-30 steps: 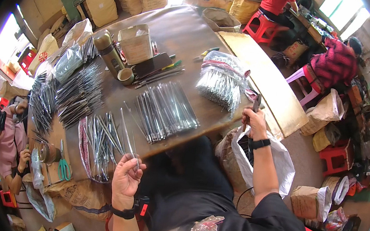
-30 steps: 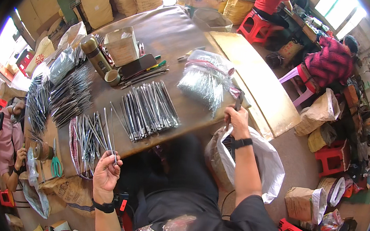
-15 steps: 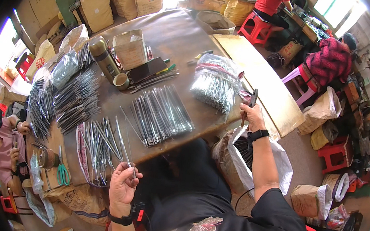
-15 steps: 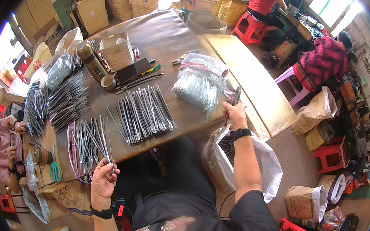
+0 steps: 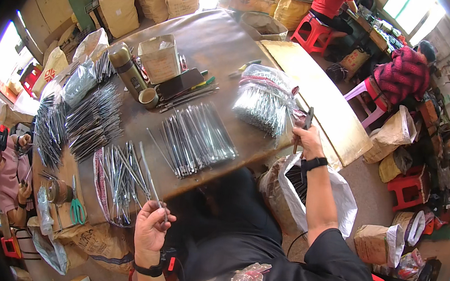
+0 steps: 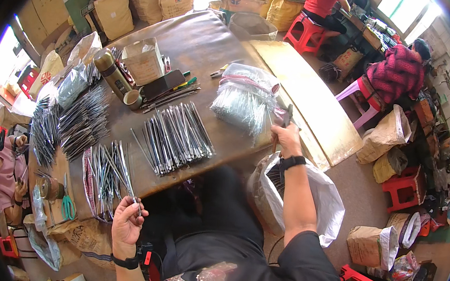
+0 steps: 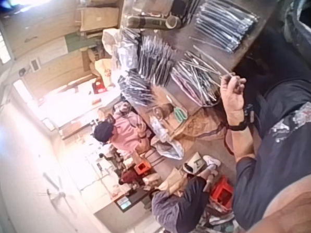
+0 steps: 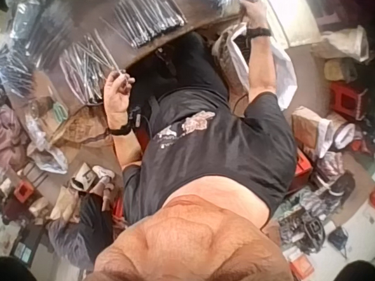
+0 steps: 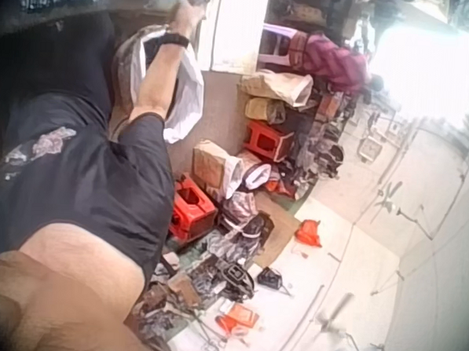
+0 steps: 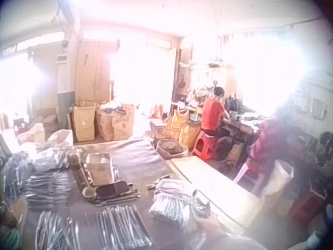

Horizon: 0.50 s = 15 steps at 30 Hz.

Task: The person repeatedly picks up thin metal rods from a pile on a table, uses pliers to cut each rod, and places the cut pieces back on the table. The process is repeated continuously throughout the clip.

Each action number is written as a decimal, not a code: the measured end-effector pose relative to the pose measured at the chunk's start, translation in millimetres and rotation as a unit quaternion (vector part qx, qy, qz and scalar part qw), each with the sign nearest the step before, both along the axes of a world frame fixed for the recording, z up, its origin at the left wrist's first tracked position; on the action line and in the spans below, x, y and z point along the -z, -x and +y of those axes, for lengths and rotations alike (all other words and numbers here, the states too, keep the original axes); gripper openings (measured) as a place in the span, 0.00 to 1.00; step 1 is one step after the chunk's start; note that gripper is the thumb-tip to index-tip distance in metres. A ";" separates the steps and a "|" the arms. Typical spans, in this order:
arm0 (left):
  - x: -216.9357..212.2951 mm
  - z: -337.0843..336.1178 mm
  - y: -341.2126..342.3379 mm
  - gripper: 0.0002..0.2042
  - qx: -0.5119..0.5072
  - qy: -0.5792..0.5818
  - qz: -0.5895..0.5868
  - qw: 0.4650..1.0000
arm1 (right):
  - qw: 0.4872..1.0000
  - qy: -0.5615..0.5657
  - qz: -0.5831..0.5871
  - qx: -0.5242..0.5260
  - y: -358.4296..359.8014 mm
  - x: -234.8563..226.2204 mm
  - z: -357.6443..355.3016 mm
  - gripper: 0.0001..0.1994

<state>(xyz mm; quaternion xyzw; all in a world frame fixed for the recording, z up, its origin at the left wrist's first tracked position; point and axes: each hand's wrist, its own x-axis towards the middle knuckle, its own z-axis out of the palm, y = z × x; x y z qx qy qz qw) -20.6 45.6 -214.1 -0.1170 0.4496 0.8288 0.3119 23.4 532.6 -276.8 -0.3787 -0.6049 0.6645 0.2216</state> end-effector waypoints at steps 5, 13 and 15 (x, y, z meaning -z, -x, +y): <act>4.8 -7.1 -0.2 0.05 -0.006 0.008 -0.003 1.000 | 0.921 0.342 0.155 -0.102 -27.5 -5.1 2.8 0.10; 1.1 19.9 -5.3 0.07 0.023 0.011 0.019 1.000 | 0.825 0.490 0.279 -0.050 12.0 -16.0 -3.5 0.06; 1.0 21.8 -7.6 0.09 0.026 0.022 0.027 0.999 | 0.794 0.507 0.315 -0.111 7.0 -21.1 -18.5 0.05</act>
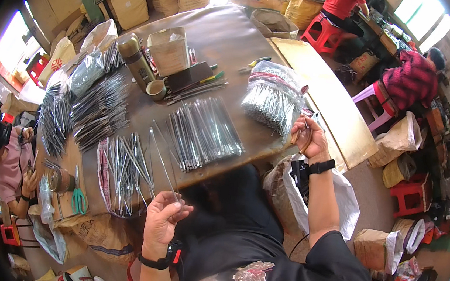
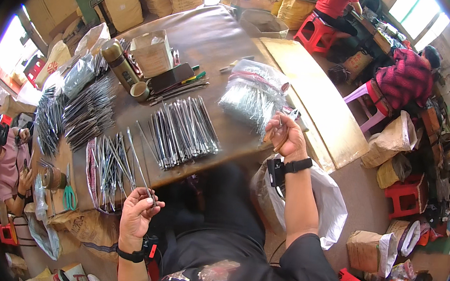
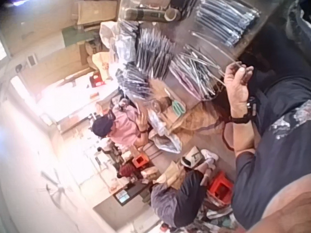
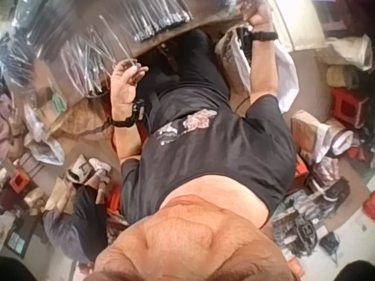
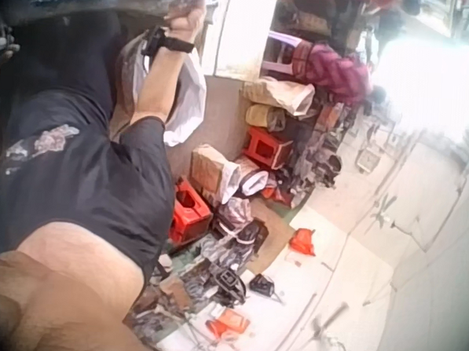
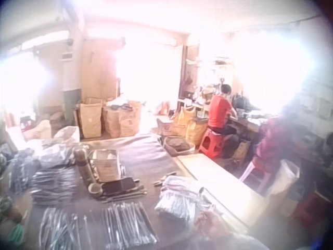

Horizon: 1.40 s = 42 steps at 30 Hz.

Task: The person repeatedly picks up thin metal rods from a pile on a table, uses pliers to cut each rod, and places the cut pieces back on the table. The process is repeated continuously throughout the clip.

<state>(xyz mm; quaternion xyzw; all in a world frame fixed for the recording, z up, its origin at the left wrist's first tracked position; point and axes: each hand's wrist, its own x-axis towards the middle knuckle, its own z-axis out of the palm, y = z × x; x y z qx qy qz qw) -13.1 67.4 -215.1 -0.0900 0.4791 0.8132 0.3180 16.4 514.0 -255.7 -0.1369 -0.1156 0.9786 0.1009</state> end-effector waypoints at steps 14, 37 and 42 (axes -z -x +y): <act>4.3 24.4 -12.3 0.07 0.054 0.023 0.048 0.997 | 0.913 -0.391 -0.037 -0.106 -20.3 -52.1 -205.3 0.08; 4.5 -4.6 -9.7 0.10 0.039 0.092 0.112 0.989 | 0.876 -0.477 -0.047 -0.050 -9.6 -49.3 -257.7 0.13; 2.0 -3.4 -12.6 0.13 0.117 0.111 0.159 0.974 | 0.898 -0.436 -0.054 -0.031 -5.9 -47.2 -242.8 0.06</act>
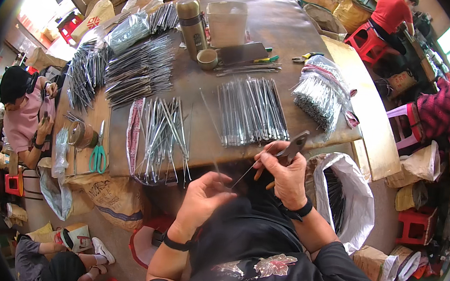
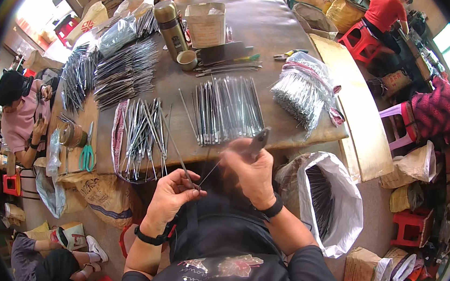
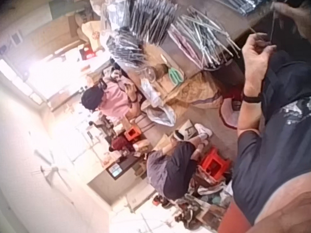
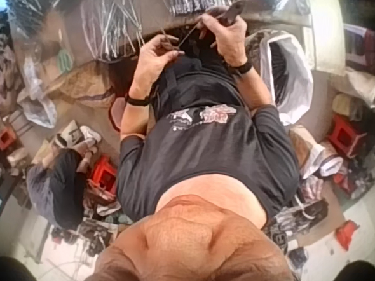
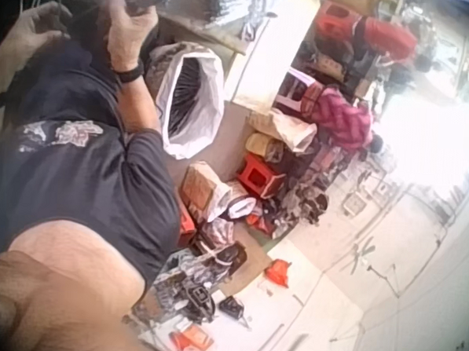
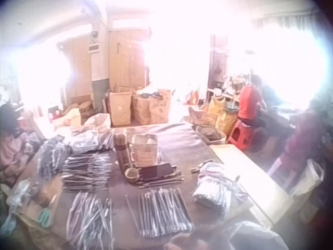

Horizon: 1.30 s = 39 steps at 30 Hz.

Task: The person repeatedly picks up thin metal rods from a pile on a table, uses pliers to cut each rod, and places the cut pieces back on the table. The process is repeated continuously throughout the clip.

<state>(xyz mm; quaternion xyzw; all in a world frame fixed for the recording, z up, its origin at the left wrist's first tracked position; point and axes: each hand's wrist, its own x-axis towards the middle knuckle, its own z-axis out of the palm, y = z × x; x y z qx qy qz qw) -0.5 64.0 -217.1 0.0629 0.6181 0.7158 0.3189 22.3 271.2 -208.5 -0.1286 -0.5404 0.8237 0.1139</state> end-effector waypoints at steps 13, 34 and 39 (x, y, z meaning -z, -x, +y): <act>-8.9 6.2 -0.5 0.12 0.066 -0.053 -0.118 0.989 | 0.978 0.075 -0.122 -0.155 1.0 8.6 7.6 0.09; 1.5 28.2 3.9 0.08 -0.133 -0.053 -0.050 0.988 | 0.953 0.247 -0.151 -0.089 -9.1 25.2 7.3 0.14; -6.1 21.6 2.9 0.10 -0.115 0.078 0.073 0.988 | 0.864 0.472 -0.104 -0.140 -21.6 47.5 32.1 0.16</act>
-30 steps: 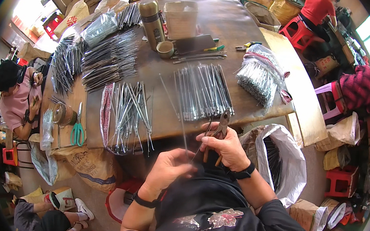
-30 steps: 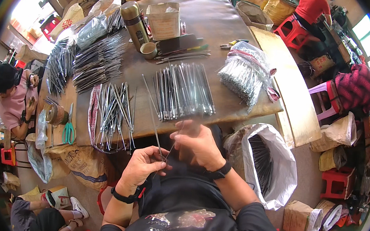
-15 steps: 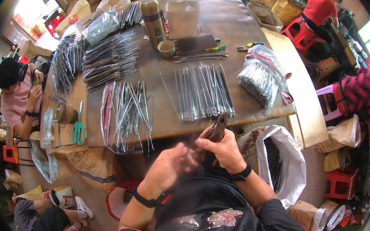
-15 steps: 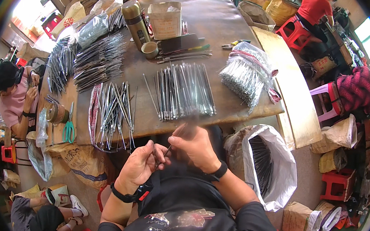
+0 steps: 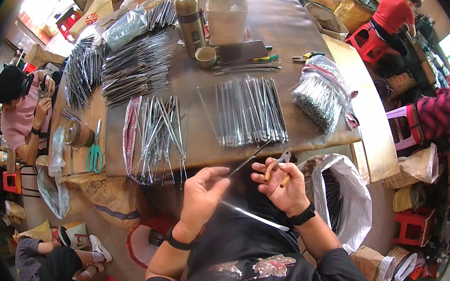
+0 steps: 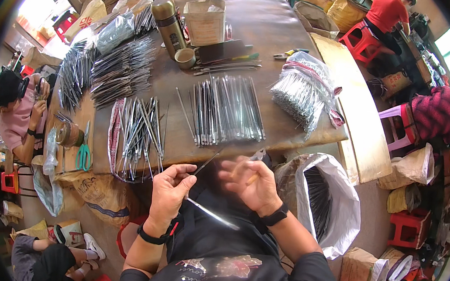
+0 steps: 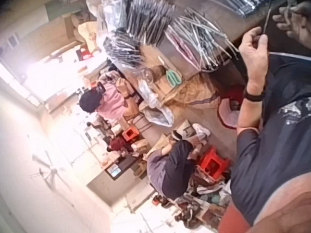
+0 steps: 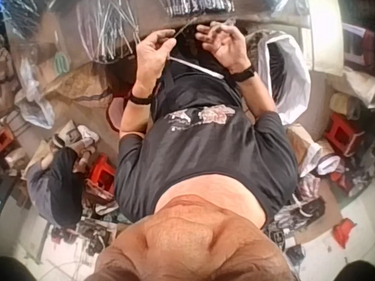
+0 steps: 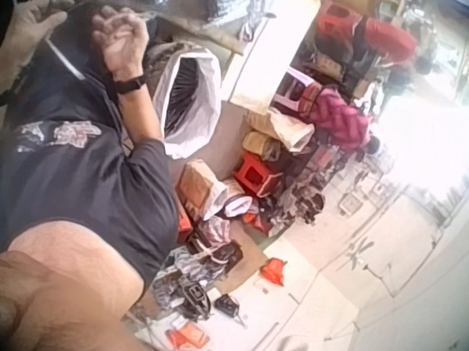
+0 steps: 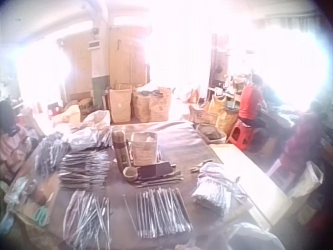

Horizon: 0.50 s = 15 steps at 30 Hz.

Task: The person repeatedly picks up thin metal rods from a pile on a table, uses pliers to cut each rod, and places the cut pieces back on the table. The process is repeated continuously throughout the clip.

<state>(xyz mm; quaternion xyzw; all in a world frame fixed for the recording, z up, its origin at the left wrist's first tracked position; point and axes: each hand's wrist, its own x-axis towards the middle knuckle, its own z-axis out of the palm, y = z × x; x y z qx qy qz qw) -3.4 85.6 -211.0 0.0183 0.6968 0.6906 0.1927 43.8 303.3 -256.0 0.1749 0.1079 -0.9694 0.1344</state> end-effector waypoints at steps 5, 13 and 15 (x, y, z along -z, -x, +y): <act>-3.0 4.4 -0.9 0.09 0.011 0.085 0.180 0.980 | 0.972 -0.194 0.077 -0.103 -12.2 5.0 -4.3 0.27; -8.1 4.3 -1.1 0.10 0.009 0.091 0.177 0.980 | 0.589 -0.744 0.217 -0.228 -1.7 -9.7 -11.2 0.41; -8.2 3.5 -0.3 0.10 0.010 0.093 0.173 0.980 | 0.524 -0.786 0.233 -0.230 1.3 -15.1 -8.7 0.41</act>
